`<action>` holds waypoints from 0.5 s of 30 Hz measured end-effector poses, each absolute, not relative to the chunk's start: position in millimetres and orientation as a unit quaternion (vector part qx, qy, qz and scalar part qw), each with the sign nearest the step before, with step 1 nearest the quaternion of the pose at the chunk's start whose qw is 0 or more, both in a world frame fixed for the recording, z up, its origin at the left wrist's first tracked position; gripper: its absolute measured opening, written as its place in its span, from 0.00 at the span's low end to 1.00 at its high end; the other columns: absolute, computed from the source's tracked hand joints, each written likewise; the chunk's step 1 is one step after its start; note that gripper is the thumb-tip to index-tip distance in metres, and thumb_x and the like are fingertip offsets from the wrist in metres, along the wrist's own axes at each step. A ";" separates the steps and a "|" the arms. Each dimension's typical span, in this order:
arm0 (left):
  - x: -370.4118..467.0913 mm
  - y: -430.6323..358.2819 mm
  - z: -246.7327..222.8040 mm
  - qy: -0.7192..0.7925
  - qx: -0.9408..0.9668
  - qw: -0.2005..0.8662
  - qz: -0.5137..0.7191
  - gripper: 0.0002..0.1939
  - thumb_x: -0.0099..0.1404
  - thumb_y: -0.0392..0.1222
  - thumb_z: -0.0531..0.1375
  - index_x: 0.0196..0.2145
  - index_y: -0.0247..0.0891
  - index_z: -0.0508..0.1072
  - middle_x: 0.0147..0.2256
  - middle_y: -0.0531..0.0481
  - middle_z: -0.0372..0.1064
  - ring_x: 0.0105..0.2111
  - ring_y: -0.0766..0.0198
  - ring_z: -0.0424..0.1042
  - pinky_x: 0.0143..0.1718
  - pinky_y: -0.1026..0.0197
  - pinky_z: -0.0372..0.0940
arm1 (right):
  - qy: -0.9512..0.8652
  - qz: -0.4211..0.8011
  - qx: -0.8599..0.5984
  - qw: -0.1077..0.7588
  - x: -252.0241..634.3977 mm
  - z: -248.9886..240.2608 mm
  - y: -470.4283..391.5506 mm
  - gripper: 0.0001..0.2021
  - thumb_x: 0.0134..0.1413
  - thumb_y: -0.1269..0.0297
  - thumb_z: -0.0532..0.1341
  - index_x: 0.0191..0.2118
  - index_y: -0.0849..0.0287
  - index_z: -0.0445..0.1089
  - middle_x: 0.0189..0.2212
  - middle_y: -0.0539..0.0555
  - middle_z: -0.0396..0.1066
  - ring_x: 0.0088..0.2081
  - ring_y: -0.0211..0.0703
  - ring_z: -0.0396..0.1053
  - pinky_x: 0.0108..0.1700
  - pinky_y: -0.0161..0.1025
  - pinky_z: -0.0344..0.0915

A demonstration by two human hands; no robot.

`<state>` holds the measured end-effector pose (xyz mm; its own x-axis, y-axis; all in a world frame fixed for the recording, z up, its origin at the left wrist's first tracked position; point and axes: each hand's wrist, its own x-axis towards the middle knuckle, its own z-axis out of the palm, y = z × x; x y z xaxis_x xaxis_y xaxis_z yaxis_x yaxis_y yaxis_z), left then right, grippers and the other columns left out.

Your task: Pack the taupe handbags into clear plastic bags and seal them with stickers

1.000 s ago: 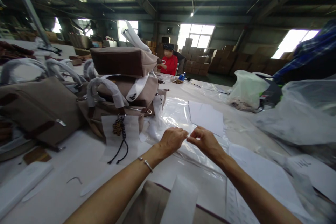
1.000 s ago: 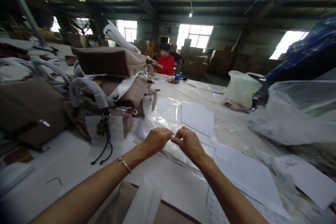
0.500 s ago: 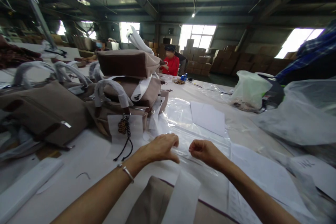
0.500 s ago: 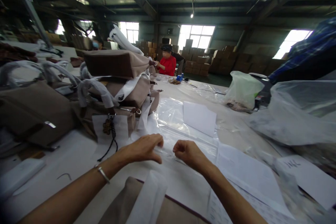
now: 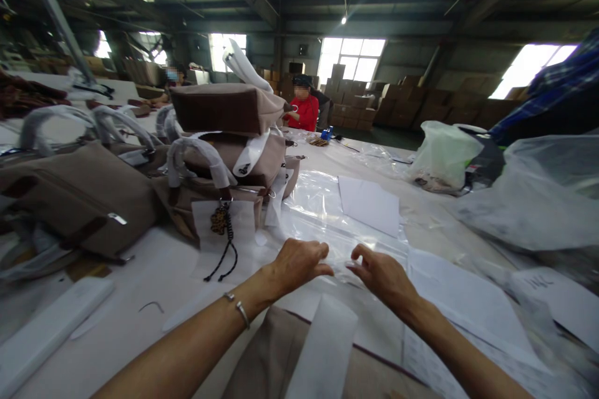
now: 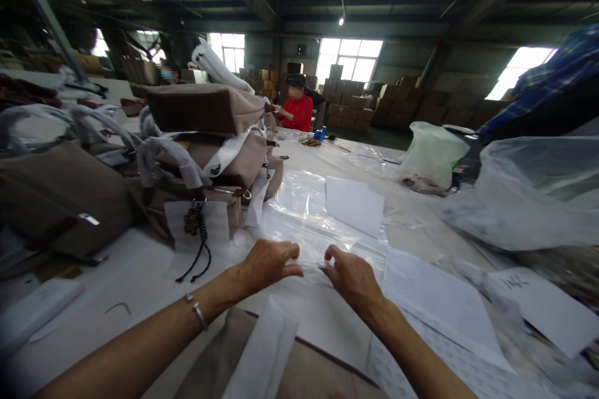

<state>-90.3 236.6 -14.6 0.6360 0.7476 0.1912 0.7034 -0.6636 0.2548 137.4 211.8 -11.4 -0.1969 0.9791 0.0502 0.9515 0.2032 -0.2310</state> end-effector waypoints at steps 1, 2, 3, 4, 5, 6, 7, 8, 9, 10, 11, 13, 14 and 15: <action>-93.4 236.8 -14.8 0.398 0.907 0.060 0.125 0.13 0.67 0.52 0.61 0.40 0.40 0.70 0.38 0.47 0.75 0.38 0.55 0.76 0.35 0.62 0.66 | -0.759 0.094 -0.635 0.105 139.1 -9.8 209.8 0.09 0.63 0.61 0.56 0.44 0.54 0.71 0.29 0.52 0.75 0.32 0.46 0.72 0.33 0.38 0.56; -96.4 237.1 -14.6 0.398 0.910 0.041 0.109 0.11 0.67 0.49 0.61 0.40 0.39 0.70 0.39 0.47 0.74 0.38 0.55 0.76 0.35 0.62 0.66 | -0.749 0.109 -0.643 0.112 140.4 -8.4 207.7 0.09 0.63 0.61 0.55 0.42 0.54 0.72 0.30 0.52 0.75 0.33 0.46 0.72 0.34 0.38 0.57; -99.5 237.3 -14.0 0.403 0.910 0.024 0.092 0.07 0.69 0.45 0.59 0.41 0.39 0.70 0.39 0.46 0.74 0.38 0.55 0.76 0.34 0.61 0.66 | -0.741 0.114 -0.652 0.109 141.7 -7.6 205.3 0.10 0.63 0.62 0.54 0.41 0.53 0.73 0.31 0.52 0.76 0.35 0.46 0.73 0.34 0.38 0.57; -102.8 237.6 -13.0 0.419 0.905 0.010 0.076 0.05 0.70 0.41 0.57 0.42 0.39 0.70 0.40 0.45 0.74 0.38 0.55 0.76 0.34 0.61 0.67 | -0.736 0.109 -0.661 0.096 143.1 -7.6 202.6 0.10 0.62 0.64 0.54 0.40 0.53 0.74 0.33 0.52 0.77 0.36 0.47 0.73 0.34 0.38 0.57; -106.6 237.8 -11.7 0.445 0.893 0.001 0.062 0.06 0.71 0.37 0.54 0.43 0.40 0.70 0.40 0.45 0.73 0.39 0.55 0.76 0.34 0.61 0.67 | -0.733 0.097 -0.669 0.074 145.0 -8.2 199.6 0.10 0.60 0.66 0.55 0.40 0.53 0.74 0.35 0.53 0.77 0.38 0.49 0.73 0.34 0.38 0.56; -111.1 238.0 -10.1 0.478 0.877 -0.006 0.052 0.08 0.71 0.34 0.52 0.43 0.40 0.70 0.41 0.45 0.73 0.39 0.55 0.76 0.35 0.60 0.67 | -0.731 0.081 -0.676 0.049 147.5 -9.5 196.3 0.11 0.58 0.68 0.55 0.40 0.53 0.74 0.37 0.53 0.77 0.39 0.50 0.74 0.33 0.38 0.55; -116.3 238.2 -8.4 0.513 0.857 -0.010 0.046 0.11 0.70 0.32 0.50 0.44 0.40 0.70 0.41 0.44 0.73 0.40 0.55 0.77 0.35 0.60 0.67 | -0.729 0.067 -0.681 0.028 150.9 -11.3 192.7 0.11 0.57 0.70 0.55 0.41 0.53 0.74 0.39 0.53 0.77 0.39 0.51 0.74 0.32 0.38 0.54; -122.3 238.2 -6.8 0.545 0.837 -0.013 0.042 0.13 0.69 0.30 0.49 0.44 0.39 0.70 0.41 0.43 0.74 0.41 0.54 0.77 0.36 0.59 0.68 | -0.725 0.059 -0.686 0.017 155.0 -13.3 189.0 0.12 0.55 0.72 0.56 0.41 0.54 0.74 0.40 0.54 0.76 0.39 0.51 0.74 0.32 0.37 0.53; -128.8 238.1 -5.4 0.570 0.820 -0.014 0.041 0.14 0.69 0.29 0.48 0.44 0.37 0.71 0.42 0.40 0.74 0.41 0.52 0.77 0.36 0.58 0.68 | -0.720 0.059 -0.691 0.018 159.8 -15.1 185.2 0.13 0.54 0.73 0.56 0.42 0.55 0.73 0.41 0.55 0.76 0.39 0.51 0.74 0.31 0.37 0.52; -135.7 238.0 -4.5 0.587 0.809 -0.017 0.041 0.14 0.68 0.29 0.48 0.43 0.35 0.71 0.41 0.37 0.74 0.41 0.49 0.77 0.35 0.56 0.68 | -0.711 0.062 -0.700 0.028 165.0 -16.8 181.4 0.13 0.53 0.74 0.55 0.43 0.57 0.73 0.42 0.57 0.75 0.39 0.51 0.74 0.31 0.37 0.52; -142.5 238.1 -4.3 0.600 0.799 -0.014 0.043 0.12 0.68 0.30 0.49 0.42 0.33 0.72 0.41 0.35 0.74 0.40 0.47 0.77 0.35 0.55 0.68 | -0.698 0.067 -0.712 0.041 170.5 -18.2 177.6 0.13 0.53 0.75 0.55 0.42 0.58 0.72 0.42 0.58 0.75 0.40 0.51 0.74 0.32 0.37 0.54; -154.4 239.5 -6.1 0.625 0.779 0.004 0.054 0.11 0.69 0.37 0.51 0.38 0.32 0.73 0.37 0.33 0.76 0.36 0.43 0.77 0.33 0.52 0.68 | -0.671 0.075 -0.734 0.068 180.7 -20.6 170.3 0.13 0.53 0.75 0.55 0.42 0.59 0.72 0.41 0.58 0.75 0.42 0.50 0.73 0.35 0.37 0.57; -158.8 241.1 -8.0 0.650 0.753 0.063 0.079 0.13 0.69 0.43 0.53 0.35 0.34 0.73 0.34 0.36 0.76 0.34 0.44 0.77 0.32 0.52 0.68 | -0.660 0.077 -0.743 0.078 184.8 -21.9 166.7 0.13 0.53 0.75 0.55 0.42 0.58 0.71 0.40 0.57 0.76 0.42 0.48 0.73 0.37 0.36 0.58; -161.7 243.1 -10.1 0.667 0.719 0.150 0.121 0.15 0.69 0.46 0.53 0.31 0.35 0.73 0.29 0.39 0.76 0.31 0.48 0.77 0.31 0.55 0.68 | -0.653 0.080 -0.749 0.085 187.9 -23.6 163.0 0.13 0.53 0.75 0.56 0.42 0.58 0.71 0.39 0.55 0.76 0.41 0.46 0.73 0.39 0.35 0.59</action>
<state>-161.7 243.1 -10.1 0.0802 0.9964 -0.0270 0.9239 -0.0641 0.3773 187.9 163.0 -23.6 0.1350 0.9908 -0.0090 0.9637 -0.1334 -0.2312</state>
